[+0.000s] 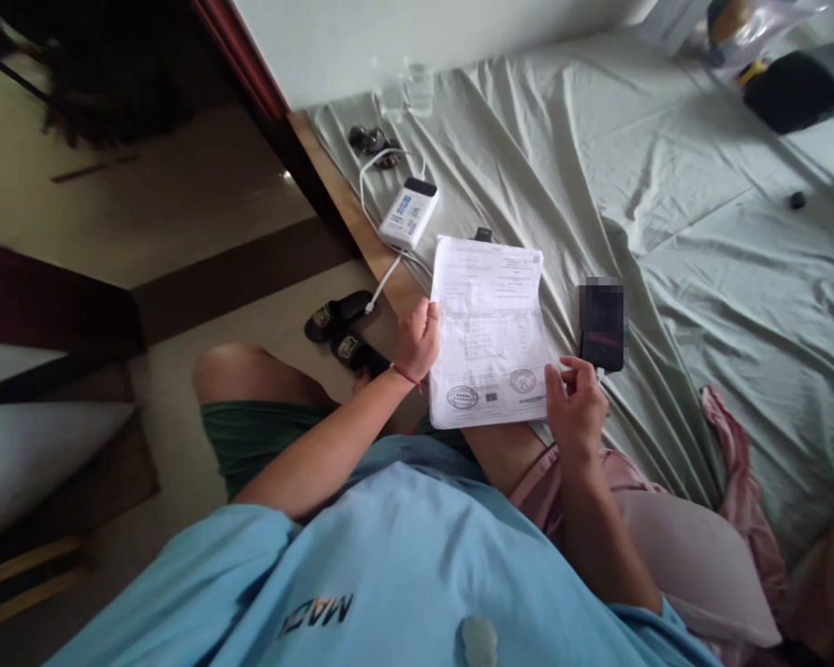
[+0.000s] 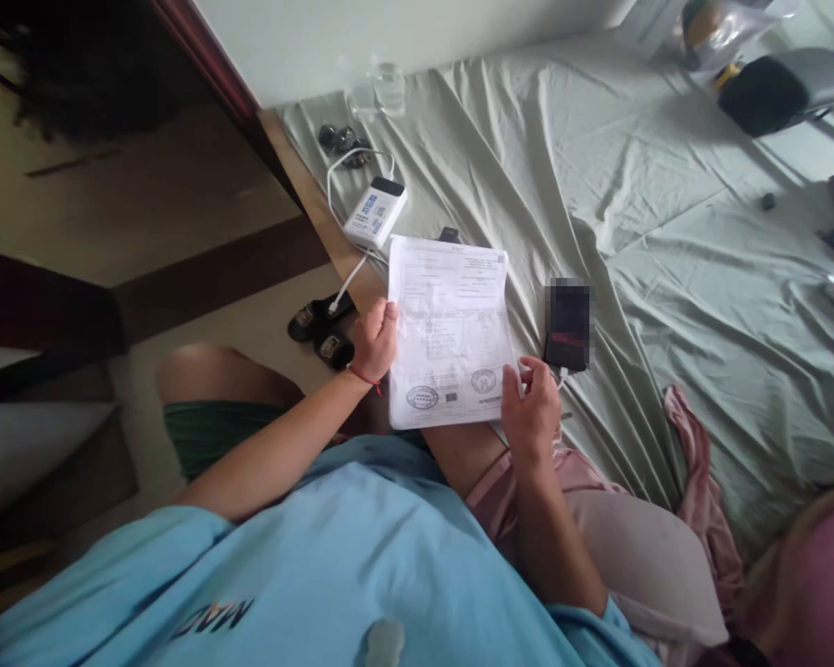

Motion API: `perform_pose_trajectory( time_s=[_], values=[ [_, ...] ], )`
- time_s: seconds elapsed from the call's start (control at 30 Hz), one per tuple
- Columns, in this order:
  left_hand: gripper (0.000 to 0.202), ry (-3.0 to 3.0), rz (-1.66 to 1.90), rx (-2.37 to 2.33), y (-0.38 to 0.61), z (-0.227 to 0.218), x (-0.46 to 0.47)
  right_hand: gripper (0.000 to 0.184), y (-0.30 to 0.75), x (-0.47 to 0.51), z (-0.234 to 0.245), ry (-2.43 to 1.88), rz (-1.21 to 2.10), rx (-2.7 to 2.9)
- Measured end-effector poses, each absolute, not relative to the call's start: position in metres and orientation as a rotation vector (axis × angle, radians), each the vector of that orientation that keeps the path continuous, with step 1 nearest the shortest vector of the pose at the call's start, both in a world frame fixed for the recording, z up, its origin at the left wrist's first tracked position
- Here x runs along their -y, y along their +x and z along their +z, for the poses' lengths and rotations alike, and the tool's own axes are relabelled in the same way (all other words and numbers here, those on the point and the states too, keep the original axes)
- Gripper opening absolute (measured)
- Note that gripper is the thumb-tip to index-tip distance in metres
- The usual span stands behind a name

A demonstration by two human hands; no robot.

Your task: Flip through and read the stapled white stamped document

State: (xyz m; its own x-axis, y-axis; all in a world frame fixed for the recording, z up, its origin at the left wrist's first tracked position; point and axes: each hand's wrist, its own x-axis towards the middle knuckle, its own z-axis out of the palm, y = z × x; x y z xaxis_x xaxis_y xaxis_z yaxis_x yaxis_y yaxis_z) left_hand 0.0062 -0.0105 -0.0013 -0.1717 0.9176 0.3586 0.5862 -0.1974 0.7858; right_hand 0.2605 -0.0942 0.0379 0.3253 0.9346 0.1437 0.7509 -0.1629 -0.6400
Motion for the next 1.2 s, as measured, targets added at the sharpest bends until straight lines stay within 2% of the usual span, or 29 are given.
perform_pose_trajectory(
  time_s=[0.13,0.23,0.4,0.53,0.73,0.97,1.2],
  values=[
    [0.045,1.685,1.341,-1.645,0.004,0.004,0.011,0.029,0.265,0.093,0.038,-1.931,0.237,1.628],
    [0.051,1.611,1.358,-1.574,0.000,0.010,0.012,0.034,0.266,0.092,0.035,-1.904,0.192,1.624],
    [0.057,1.524,1.336,-1.420,-0.009,0.022,0.020,0.056,0.266,0.089,0.025,-1.788,0.560,1.387],
    [0.055,1.426,1.303,-1.341,-0.009,0.024,0.029,0.063,0.264,0.090,0.028,-1.704,0.852,1.209],
    [0.044,1.420,1.193,-1.440,-0.004,0.025,0.028,0.049,0.260,0.093,0.035,-1.592,1.228,0.990],
    [0.036,1.564,0.905,-1.675,0.005,0.033,0.018,0.047,0.269,0.090,0.029,-1.806,1.097,1.078],
    [0.039,1.528,0.854,-1.799,0.004,0.038,0.008,0.043,0.271,0.089,0.038,-1.794,1.155,1.140]
  ],
)
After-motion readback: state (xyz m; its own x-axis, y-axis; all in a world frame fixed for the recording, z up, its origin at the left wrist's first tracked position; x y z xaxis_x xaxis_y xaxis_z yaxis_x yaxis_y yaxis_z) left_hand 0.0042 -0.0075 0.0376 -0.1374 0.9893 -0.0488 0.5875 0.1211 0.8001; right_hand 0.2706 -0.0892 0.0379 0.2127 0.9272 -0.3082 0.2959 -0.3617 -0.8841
